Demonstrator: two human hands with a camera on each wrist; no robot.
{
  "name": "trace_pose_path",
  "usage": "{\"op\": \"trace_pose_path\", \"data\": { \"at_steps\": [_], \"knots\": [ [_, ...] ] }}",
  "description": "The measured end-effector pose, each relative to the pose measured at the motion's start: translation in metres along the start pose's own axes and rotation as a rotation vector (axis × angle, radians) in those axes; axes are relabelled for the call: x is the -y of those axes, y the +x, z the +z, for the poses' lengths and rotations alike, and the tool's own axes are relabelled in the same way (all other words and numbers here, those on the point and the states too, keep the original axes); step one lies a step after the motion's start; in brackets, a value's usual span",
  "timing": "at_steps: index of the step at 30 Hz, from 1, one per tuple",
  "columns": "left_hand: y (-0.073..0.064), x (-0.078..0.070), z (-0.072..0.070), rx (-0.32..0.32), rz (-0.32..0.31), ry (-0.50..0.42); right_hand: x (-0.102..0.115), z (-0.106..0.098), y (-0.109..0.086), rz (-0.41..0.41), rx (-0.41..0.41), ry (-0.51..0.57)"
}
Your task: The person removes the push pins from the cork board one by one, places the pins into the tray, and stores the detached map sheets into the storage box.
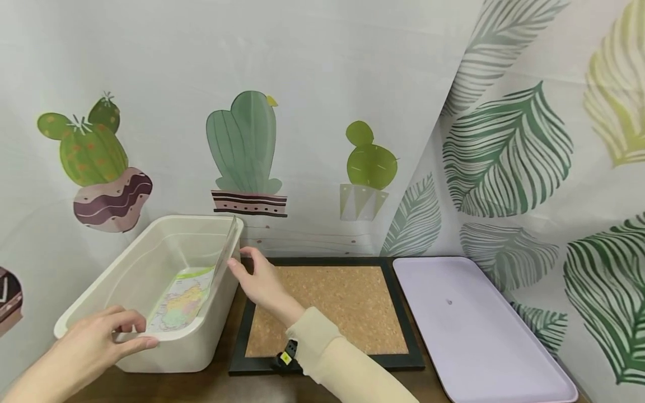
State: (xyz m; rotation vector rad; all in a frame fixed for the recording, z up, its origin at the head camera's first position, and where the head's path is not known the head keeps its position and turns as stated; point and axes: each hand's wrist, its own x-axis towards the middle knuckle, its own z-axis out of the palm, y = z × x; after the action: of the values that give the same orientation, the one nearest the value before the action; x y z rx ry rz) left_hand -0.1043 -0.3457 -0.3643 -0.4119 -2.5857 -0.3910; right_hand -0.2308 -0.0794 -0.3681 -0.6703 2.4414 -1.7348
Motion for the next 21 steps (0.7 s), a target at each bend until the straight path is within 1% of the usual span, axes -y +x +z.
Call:
{"op": "trace_pose_path", "data": {
  "at_steps": [5,7,12,14,19,21],
  "knots": [
    [-0.002,-0.002,-0.001,0.006,-0.028,0.001,-0.001,-0.013,-0.017,-0.112,0.023,-0.128],
    [-0.003,-0.002,-0.002,0.005,-0.031,0.007,-0.001,-0.019,-0.024,-0.139,0.022,-0.176],
    [-0.003,-0.002,-0.004,0.020,-0.037,0.027,-0.005,-0.035,-0.039,-0.146,-0.003,-0.260],
    [-0.002,-0.003,-0.004,0.042,-0.053,0.034,-0.008,-0.043,-0.044,-0.144,-0.011,-0.287],
    [0.003,-0.012,-0.004,0.080,-0.106,0.036,-0.018,-0.064,-0.057,-0.131,-0.018,-0.349],
    [0.006,-0.017,-0.003,0.073,-0.114,0.035,-0.022,-0.072,-0.062,-0.119,-0.018,-0.377]
  ]
}}
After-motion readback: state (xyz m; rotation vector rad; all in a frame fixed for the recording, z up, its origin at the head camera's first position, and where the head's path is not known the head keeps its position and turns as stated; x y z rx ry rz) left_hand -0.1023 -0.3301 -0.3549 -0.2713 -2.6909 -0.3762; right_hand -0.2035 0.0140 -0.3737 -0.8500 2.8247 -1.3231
